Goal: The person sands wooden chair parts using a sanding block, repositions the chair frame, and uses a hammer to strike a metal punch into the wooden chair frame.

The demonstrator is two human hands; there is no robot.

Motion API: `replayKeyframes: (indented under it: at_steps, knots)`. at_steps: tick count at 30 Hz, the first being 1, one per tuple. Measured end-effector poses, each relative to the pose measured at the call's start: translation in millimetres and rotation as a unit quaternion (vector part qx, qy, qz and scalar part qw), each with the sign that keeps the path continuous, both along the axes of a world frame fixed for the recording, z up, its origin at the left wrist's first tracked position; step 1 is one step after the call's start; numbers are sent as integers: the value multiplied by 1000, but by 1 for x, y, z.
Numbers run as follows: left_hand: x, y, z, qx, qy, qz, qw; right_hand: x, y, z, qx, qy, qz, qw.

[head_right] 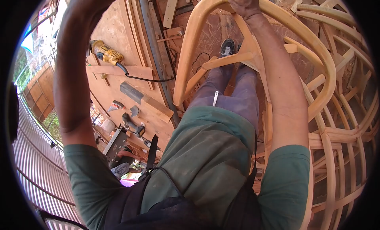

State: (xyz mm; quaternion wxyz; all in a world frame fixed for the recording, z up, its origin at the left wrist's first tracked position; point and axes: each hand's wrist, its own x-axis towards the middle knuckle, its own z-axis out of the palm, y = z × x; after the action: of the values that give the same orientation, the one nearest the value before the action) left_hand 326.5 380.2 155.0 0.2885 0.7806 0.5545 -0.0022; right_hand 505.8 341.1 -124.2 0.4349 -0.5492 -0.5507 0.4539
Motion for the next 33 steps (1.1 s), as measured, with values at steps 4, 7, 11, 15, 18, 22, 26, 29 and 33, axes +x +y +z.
replayKeyframes:
  at_steps: [4,7,11,15,18,22,26,29,33]
  knots:
    - [-24,-23,-46,59,-189,92,976,2,0,-5,-31,141,-27,989]
    - [-40,-48,-57,4,-171,180,969,3,-10,1,-26,195,-51,979]
    - [-46,-91,-87,-74,-214,300,927,12,-17,-6,60,105,-27,992]
    - [-66,-131,-129,-73,-271,276,919,7,-6,-12,39,130,16,991]
    - [-64,-150,-141,-71,-284,302,907,11,-6,-11,28,126,49,990]
    - [-69,-159,-151,-70,-277,293,912,13,-8,-14,59,94,74,991]
    - [-64,-157,-146,-91,-287,321,898,11,-10,-16,70,78,65,992]
    - [-51,-145,-130,-128,-279,351,885,11,-10,-16,79,65,65,993]
    - [-48,-140,-126,-157,-271,340,887,11,-11,-19,84,62,73,992]
